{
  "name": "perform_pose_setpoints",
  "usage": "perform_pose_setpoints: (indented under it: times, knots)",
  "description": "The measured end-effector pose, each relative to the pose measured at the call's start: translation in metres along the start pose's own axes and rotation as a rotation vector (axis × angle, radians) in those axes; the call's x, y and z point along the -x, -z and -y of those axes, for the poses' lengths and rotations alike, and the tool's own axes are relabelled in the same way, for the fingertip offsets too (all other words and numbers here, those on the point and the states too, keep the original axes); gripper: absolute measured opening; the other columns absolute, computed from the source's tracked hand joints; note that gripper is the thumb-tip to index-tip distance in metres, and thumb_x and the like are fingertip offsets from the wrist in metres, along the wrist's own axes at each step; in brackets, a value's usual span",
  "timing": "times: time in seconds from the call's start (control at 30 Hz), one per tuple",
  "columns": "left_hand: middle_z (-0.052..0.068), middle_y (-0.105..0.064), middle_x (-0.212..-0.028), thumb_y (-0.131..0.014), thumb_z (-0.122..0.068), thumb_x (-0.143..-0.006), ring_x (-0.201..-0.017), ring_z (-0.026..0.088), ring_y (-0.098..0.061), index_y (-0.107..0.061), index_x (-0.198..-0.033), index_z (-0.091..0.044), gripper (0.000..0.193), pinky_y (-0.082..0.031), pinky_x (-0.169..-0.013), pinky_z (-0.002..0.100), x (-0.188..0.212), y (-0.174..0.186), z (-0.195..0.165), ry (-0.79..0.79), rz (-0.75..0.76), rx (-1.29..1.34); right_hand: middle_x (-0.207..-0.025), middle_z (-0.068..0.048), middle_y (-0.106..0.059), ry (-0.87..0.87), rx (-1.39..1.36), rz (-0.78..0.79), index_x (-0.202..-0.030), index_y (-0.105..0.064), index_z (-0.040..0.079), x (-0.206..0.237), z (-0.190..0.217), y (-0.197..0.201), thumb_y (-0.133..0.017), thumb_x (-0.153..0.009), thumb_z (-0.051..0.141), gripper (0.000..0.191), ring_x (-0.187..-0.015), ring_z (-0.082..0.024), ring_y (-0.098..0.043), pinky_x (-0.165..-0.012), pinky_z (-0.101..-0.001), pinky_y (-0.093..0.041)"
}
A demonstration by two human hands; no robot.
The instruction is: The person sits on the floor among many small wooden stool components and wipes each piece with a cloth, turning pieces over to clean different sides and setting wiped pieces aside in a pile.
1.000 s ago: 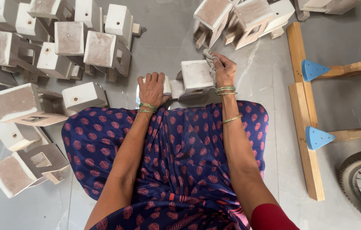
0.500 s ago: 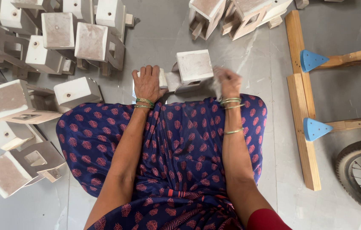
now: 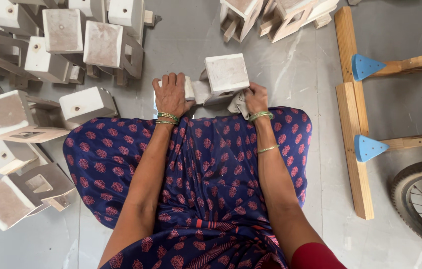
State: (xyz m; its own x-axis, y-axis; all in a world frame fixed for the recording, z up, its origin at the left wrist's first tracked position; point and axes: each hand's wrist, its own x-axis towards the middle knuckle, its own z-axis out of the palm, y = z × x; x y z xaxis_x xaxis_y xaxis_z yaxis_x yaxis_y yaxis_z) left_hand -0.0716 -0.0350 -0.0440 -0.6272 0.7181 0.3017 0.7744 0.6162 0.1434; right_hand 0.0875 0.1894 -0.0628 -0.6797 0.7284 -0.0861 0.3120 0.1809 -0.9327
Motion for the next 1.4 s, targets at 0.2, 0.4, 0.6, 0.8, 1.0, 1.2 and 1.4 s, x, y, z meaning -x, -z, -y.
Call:
perform_pose_setpoints:
  times: [0.2,0.4,0.6,0.8,1.0,1.2,1.4]
  knots:
    - [0.009,-0.058,-0.102,-0.09,-0.045,-0.057,-0.101,0.028,-0.054,-0.06,-0.114,-0.008,0.075,-0.033,-0.094,0.049,0.001,0.002,0.001,0.002,0.003,0.0,-0.09,-0.013,-0.075,-0.139,-0.54,0.054,-0.115,-0.07,-0.01,0.005,0.011,0.01,-0.06,-0.094,-0.001,0.024,-0.072,-0.015,-0.071,-0.064,-0.0267,-0.06]
    - [0.008,-0.057,-0.101,-0.091,-0.046,-0.056,-0.099,0.026,-0.054,-0.06,-0.116,-0.008,0.078,-0.033,-0.095,0.048,0.001,0.003,0.003,-0.027,-0.007,-0.008,-0.092,-0.01,-0.075,-0.101,-0.282,0.173,-0.115,-0.074,-0.009,-0.006,-0.004,0.012,-0.061,-0.094,-0.003,0.025,-0.076,-0.013,-0.07,-0.068,-0.0254,-0.058]
    - [0.007,-0.057,-0.101,-0.091,-0.046,-0.053,-0.099,0.026,-0.054,-0.06,-0.118,-0.009,0.081,-0.033,-0.094,0.047,-0.001,0.009,0.005,-0.098,0.032,0.045,-0.095,-0.011,-0.075,0.074,0.119,-0.133,-0.113,-0.077,-0.002,-0.017,0.006,0.012,-0.068,-0.098,0.005,0.019,-0.08,-0.015,-0.069,-0.073,-0.0303,-0.056]
    - [0.008,-0.058,-0.102,-0.091,-0.044,-0.053,-0.1,0.026,-0.054,-0.06,-0.118,-0.008,0.08,-0.033,-0.095,0.048,-0.002,0.014,0.004,-0.122,-0.004,0.053,-0.109,-0.005,-0.075,0.202,-0.421,0.026,-0.12,-0.074,-0.004,-0.027,0.031,0.004,-0.071,-0.09,-0.001,0.031,-0.093,-0.009,-0.068,-0.086,-0.0251,-0.057]
    - [0.009,-0.058,-0.102,-0.091,-0.042,-0.054,-0.1,0.027,-0.054,-0.06,-0.118,-0.008,0.078,-0.034,-0.095,0.048,-0.002,0.018,0.001,-0.097,0.008,0.063,-0.093,-0.005,-0.075,0.005,-0.139,0.163,-0.108,-0.077,-0.007,-0.041,0.036,-0.008,-0.078,-0.091,0.009,0.024,-0.079,-0.008,-0.065,-0.07,-0.026,-0.056]
    - [0.008,-0.058,-0.103,-0.091,-0.041,-0.054,-0.102,0.026,-0.055,-0.06,-0.117,-0.009,0.077,-0.034,-0.098,0.048,-0.002,0.018,0.001,-0.096,-0.011,0.07,-0.083,-0.01,-0.069,0.188,-0.135,-0.157,-0.125,-0.075,0.003,-0.033,0.054,0.007,-0.072,-0.083,-0.001,0.042,-0.072,-0.014,-0.059,-0.068,-0.0275,-0.053]
    - [0.008,-0.058,-0.103,-0.09,-0.042,-0.055,-0.102,0.026,-0.055,-0.06,-0.116,-0.009,0.076,-0.033,-0.098,0.048,-0.001,0.015,0.002,-0.1,-0.001,0.076,-0.092,-0.007,-0.078,0.273,-0.005,-0.012,-0.109,-0.078,0.001,-0.038,0.044,0.004,-0.065,-0.083,-0.008,0.031,-0.08,-0.007,-0.067,-0.072,-0.025,-0.056]
